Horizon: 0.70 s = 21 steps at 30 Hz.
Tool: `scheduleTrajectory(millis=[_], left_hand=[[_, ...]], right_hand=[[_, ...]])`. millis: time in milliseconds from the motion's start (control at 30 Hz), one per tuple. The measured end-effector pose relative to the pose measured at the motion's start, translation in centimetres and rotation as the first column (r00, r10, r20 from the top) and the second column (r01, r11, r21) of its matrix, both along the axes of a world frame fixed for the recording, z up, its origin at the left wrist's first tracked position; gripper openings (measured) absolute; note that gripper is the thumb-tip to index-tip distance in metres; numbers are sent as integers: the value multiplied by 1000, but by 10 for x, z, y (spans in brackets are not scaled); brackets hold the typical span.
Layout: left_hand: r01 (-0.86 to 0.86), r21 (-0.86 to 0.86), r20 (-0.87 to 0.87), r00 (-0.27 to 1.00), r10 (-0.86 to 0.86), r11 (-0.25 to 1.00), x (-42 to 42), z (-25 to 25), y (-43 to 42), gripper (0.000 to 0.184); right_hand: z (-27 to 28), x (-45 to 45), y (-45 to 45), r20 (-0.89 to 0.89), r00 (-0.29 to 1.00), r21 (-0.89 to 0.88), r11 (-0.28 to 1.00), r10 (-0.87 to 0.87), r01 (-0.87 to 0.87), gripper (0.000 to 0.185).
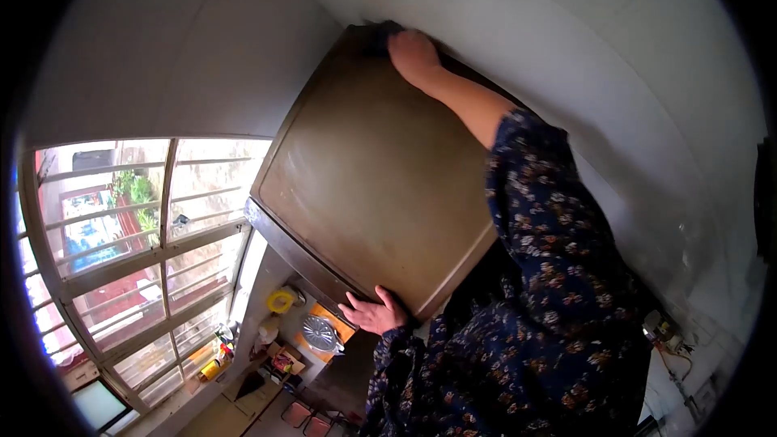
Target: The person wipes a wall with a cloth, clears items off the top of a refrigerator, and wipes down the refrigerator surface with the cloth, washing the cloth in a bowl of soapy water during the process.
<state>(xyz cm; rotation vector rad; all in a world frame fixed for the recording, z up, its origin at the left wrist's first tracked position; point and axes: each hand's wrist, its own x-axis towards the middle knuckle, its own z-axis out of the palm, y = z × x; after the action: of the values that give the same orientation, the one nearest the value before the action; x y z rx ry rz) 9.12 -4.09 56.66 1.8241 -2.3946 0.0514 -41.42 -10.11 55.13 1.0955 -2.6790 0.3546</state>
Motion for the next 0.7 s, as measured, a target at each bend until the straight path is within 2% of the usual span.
scheduleTrajectory(millis=[67,133,333,400,467,500,567,600,667,700], left_hand=[[-8,57,-65,998,12,998,-1,-1,-2,72],[-34,87,-49,998,38,996,-6,1,-4,73],[-35,68,-67,997,39,997,-7,-7,-9,76],[-54,54,-56,997,57,997,-7,-15,-11,77],[-75,78,-43,996,79,994,-11,-13,-11,77],[-78,71,-38,996,81,994,-14,-9,-9,76],[-83,74,-37,996,86,994,-14,-13,-9,76],[-82,74,-32,996,85,994,-13,-13,-10,75],[-84,85,-29,996,87,993,-13,-11,-8,75],[-86,90,-25,996,89,992,-12,-10,-9,75]], right_hand=[[-2,20,54,16,1000,-2,1000,-6,6,15],[3,47,113,-81,996,11,1000,-26,27,14],[21,122,255,115,947,207,940,-300,273,14],[35,139,280,202,850,348,847,-486,401,21],[66,140,298,431,698,383,816,-572,432,27],[84,141,300,478,633,323,792,-609,518,29],[77,152,294,452,812,-61,895,-370,442,30],[74,159,290,401,881,-249,895,-251,369,31],[82,179,263,287,958,-245,966,-16,89,35],[73,186,250,249,967,-161,987,45,-5,39]])
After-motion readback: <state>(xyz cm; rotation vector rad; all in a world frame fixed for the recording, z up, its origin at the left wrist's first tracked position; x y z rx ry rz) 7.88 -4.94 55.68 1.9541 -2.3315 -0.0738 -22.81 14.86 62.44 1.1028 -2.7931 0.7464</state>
